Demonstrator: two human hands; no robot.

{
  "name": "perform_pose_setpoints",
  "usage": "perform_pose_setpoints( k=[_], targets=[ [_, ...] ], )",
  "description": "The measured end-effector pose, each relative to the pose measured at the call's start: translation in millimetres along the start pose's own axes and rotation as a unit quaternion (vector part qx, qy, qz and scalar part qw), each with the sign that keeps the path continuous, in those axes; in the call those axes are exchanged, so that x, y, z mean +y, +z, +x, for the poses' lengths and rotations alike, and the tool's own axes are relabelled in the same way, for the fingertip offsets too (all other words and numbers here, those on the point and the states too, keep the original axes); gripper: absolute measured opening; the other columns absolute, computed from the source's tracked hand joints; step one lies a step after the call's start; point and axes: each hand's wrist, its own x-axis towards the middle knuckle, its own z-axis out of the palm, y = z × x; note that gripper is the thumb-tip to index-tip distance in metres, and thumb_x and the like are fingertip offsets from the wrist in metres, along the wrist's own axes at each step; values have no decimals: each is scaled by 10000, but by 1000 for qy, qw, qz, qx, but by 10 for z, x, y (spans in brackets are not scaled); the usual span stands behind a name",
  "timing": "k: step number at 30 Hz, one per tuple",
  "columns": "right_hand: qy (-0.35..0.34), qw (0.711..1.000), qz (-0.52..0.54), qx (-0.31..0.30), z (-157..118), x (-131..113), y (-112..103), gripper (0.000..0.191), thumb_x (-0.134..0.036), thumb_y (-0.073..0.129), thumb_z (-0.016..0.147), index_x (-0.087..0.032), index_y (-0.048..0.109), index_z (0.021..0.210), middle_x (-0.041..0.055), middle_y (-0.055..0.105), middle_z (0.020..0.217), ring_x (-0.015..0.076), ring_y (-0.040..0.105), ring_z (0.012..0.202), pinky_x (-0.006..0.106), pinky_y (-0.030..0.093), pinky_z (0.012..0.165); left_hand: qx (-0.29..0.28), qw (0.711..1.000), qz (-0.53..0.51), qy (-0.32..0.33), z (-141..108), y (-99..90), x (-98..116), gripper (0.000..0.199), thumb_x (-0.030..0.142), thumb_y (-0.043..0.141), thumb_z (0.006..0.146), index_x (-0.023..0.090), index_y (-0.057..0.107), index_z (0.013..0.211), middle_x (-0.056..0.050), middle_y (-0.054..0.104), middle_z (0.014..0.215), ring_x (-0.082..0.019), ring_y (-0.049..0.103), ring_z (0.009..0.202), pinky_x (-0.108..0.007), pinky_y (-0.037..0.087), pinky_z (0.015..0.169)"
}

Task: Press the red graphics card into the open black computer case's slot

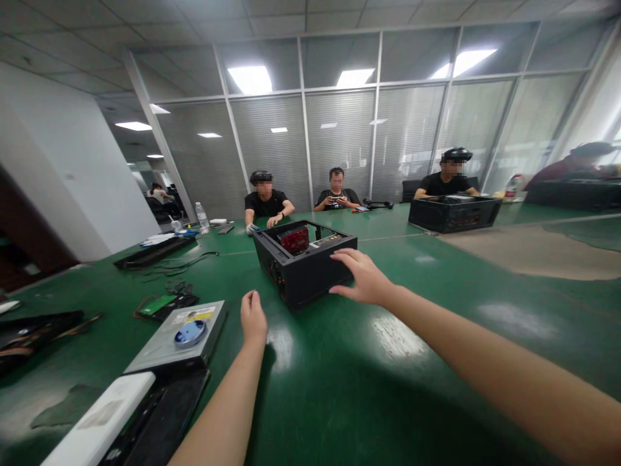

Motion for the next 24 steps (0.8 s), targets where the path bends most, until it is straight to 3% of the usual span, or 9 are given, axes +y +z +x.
perform_pose_setpoints(
  k=[2,5,8,10,13,17,20,24],
  targets=[
    [21,998,-7,-63,456,149,64,949,-714,722,694,-182,455,1433,163,453,1482,364,409,1355,500,312,1121,-13,1000,-4,15,-15,12,11,441,563,394,933,215,606,1101,-82,647,1166,-224,599,1099,-368,456,978],
    [92,978,-3,-185,1021,391,203,911,-837,523,761,-185,524,1397,132,514,1454,374,448,1335,497,296,1127,-16,1000,5,25,-11,20,27,419,545,392,940,222,611,1093,-75,653,1160,-222,608,1087,-350,476,945],
    [141,961,-7,-238,1319,545,338,890,-872,326,819,-177,633,1283,147,632,1308,415,534,1238,592,289,1092,-11,1000,13,15,11,22,29,395,527,407,937,222,611,1083,-70,656,1146,-222,615,1063,-345,489,915],
    [155,955,-17,-252,1368,573,399,908,-893,347,790,-180,641,1270,164,638,1283,448,510,1247,658,251,1078,-7,1000,5,6,22,20,29,394,525,409,936,220,608,1088,-68,657,1143,-216,620,1040,-342,492,900],
    [156,954,-30,-253,1303,518,418,914,-905,399,755,-185,625,1270,179,627,1276,450,459,1278,633,295,1065,-10,1000,-12,-5,23,10,36,406,538,419,931,214,605,1089,-69,660,1132,-203,628,996,-336,488,888],
    [136,961,-35,-240,1067,338,278,836,-867,354,813,-188,646,1205,153,647,1218,387,516,1188,514,380,1028,-12,999,-29,-11,30,-4,43,405,539,434,923,208,604,1080,-68,658,1134,-190,630,972,-324,482,877],
    [62,972,-46,-220,760,156,36,767,-807,353,870,-184,670,1185,138,638,1226,364,554,1101,507,392,1000,7,998,-54,-22,52,6,34,390,518,435,921,200,600,1075,-68,655,1140,-179,629,948,-311,485,863],
    [-15,977,-64,-202,169,-264,-409,751,-754,519,839,-179,617,1312,134,623,1275,374,552,1058,542,424,960,13,997,-67,-38,70,35,37,383,499,435,917,193,598,1078,-68,655,1133,-169,628,914,-301,488,842]
  ],
)
